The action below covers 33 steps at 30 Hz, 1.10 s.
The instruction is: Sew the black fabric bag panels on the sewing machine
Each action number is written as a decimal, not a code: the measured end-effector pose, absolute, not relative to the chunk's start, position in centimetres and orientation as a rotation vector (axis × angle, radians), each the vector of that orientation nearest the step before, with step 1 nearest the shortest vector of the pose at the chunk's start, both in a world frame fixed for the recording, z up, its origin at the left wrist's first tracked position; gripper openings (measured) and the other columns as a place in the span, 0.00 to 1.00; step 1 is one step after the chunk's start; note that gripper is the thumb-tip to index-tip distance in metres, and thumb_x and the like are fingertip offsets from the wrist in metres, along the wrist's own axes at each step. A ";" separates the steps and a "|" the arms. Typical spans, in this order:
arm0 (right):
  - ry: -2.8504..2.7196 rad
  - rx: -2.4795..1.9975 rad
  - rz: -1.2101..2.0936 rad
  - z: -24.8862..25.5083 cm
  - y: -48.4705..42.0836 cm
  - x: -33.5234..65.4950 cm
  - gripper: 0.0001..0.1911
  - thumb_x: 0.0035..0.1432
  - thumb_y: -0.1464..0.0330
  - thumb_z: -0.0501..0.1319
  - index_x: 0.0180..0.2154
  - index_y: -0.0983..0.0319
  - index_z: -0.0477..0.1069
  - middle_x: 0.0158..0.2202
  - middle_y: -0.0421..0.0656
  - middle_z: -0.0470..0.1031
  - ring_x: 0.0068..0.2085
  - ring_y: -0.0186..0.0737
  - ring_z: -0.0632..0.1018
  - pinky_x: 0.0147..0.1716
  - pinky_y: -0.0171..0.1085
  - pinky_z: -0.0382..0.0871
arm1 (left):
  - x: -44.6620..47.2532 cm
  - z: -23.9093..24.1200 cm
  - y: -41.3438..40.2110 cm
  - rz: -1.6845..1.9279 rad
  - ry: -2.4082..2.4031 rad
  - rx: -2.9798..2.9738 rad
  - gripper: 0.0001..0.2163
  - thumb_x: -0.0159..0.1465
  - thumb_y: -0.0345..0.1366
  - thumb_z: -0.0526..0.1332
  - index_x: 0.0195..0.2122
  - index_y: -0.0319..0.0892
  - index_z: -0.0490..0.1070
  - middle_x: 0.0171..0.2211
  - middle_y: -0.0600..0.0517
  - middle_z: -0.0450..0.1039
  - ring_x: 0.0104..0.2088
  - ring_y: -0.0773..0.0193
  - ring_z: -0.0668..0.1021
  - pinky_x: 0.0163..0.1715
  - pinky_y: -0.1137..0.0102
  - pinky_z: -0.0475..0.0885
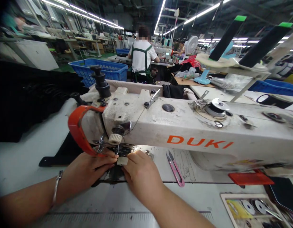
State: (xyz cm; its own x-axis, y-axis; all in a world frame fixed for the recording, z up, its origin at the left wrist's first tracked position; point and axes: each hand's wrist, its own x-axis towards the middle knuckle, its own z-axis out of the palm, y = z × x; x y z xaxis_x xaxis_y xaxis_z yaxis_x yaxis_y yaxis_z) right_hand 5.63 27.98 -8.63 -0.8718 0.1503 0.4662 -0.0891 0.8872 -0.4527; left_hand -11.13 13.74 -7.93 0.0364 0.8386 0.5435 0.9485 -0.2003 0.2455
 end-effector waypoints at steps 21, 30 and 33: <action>-2.581 -0.177 0.476 -9.2 28.5 4.6 0.09 0.66 0.74 0.58 0.41 0.62 0.78 0.39 0.48 0.80 0.40 0.48 0.78 0.39 0.42 0.75 | -12.1 -8.4 15.2 -0.863 -2.047 -1.994 0.08 0.65 0.25 0.61 0.35 0.44 0.77 0.37 0.51 0.81 0.44 0.58 0.80 0.49 0.65 0.75; -2.576 -0.205 0.450 -9.4 28.3 4.5 0.09 0.66 0.75 0.58 0.37 0.64 0.78 0.37 0.50 0.79 0.38 0.48 0.77 0.37 0.42 0.73 | -12.2 -8.7 15.3 -0.838 -2.048 -1.981 0.08 0.66 0.26 0.60 0.33 0.43 0.77 0.34 0.51 0.81 0.40 0.57 0.80 0.45 0.64 0.76; -2.575 -0.220 0.458 -9.4 28.3 4.4 0.09 0.66 0.75 0.58 0.39 0.64 0.77 0.39 0.50 0.79 0.40 0.48 0.77 0.38 0.41 0.73 | -12.3 -8.8 15.3 -0.829 -2.059 -1.963 0.09 0.66 0.28 0.59 0.33 0.44 0.78 0.35 0.51 0.81 0.39 0.57 0.80 0.42 0.64 0.76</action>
